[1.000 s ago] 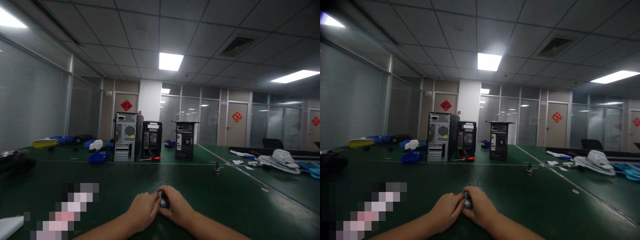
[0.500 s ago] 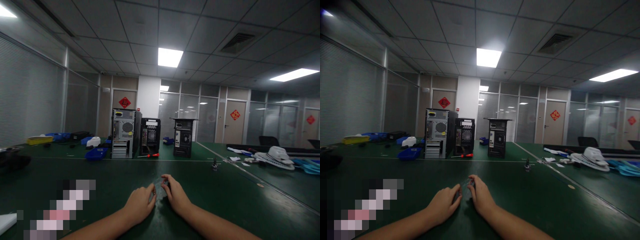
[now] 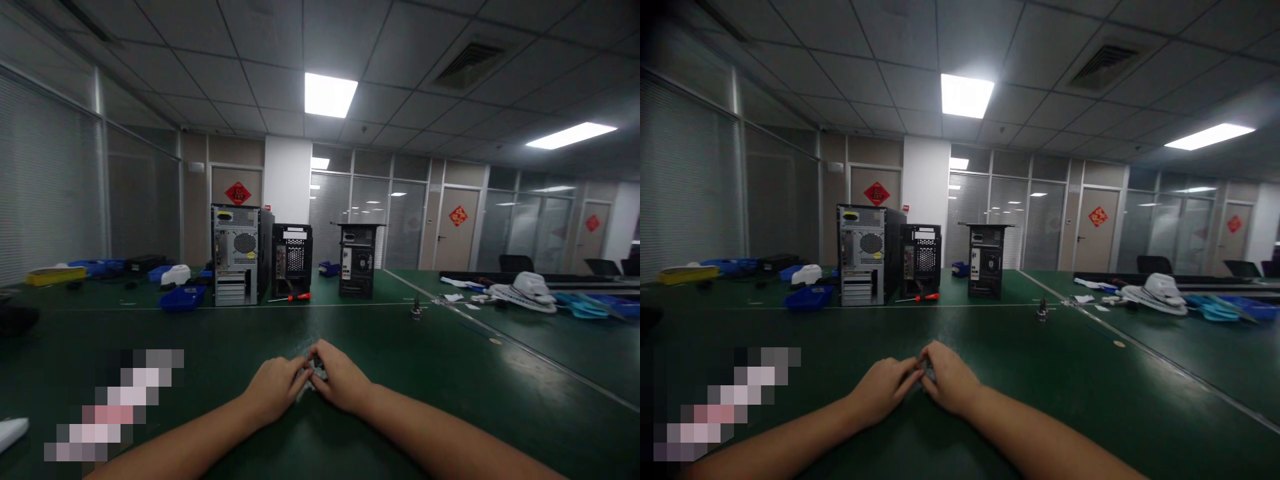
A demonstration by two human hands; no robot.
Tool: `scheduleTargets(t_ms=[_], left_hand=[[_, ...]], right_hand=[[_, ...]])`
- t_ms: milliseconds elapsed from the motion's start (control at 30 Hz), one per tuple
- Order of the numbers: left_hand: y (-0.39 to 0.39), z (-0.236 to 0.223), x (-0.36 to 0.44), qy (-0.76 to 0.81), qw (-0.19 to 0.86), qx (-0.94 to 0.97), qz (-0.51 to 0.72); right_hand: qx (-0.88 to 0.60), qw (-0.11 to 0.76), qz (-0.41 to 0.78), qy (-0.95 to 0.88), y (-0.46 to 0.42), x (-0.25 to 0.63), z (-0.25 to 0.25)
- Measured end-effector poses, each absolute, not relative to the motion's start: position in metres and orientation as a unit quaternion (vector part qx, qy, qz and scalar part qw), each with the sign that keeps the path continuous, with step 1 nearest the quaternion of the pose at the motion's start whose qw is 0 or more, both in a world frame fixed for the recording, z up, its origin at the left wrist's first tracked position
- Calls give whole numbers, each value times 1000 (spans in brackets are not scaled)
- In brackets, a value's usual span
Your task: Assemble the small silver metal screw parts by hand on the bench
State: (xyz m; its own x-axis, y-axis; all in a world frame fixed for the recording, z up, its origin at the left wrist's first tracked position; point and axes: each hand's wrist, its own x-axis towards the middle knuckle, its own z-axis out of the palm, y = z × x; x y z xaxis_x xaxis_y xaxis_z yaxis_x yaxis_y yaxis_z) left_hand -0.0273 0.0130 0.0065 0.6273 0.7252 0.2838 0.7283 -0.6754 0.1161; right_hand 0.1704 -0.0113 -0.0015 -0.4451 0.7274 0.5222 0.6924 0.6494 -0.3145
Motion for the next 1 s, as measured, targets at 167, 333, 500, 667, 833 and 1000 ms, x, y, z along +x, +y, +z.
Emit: scheduleTargets(t_ms=[167,333,500,667,833,1000], left_hand=[[9,14,-29,-391,-12,-908,-148],[5,14,-29,-407,8,-899,-161],[11,12,-29,-468,19,-872,-142],[23,18,-33,-495,21,-861,-110],[28,17,-33,-515,14,-849,-119],[30,12,-31,-503,18,-857,-111]], right_hand=[[-405,296,-14,-865,-14,168,0],[-416,297,-31,-859,-16,169,4],[-488,300,-31,-819,0,212,17],[-597,303,-41,-742,23,312,26],[-723,277,-32,-633,25,425,-3],[-728,336,25,-597,28,480,-31]])
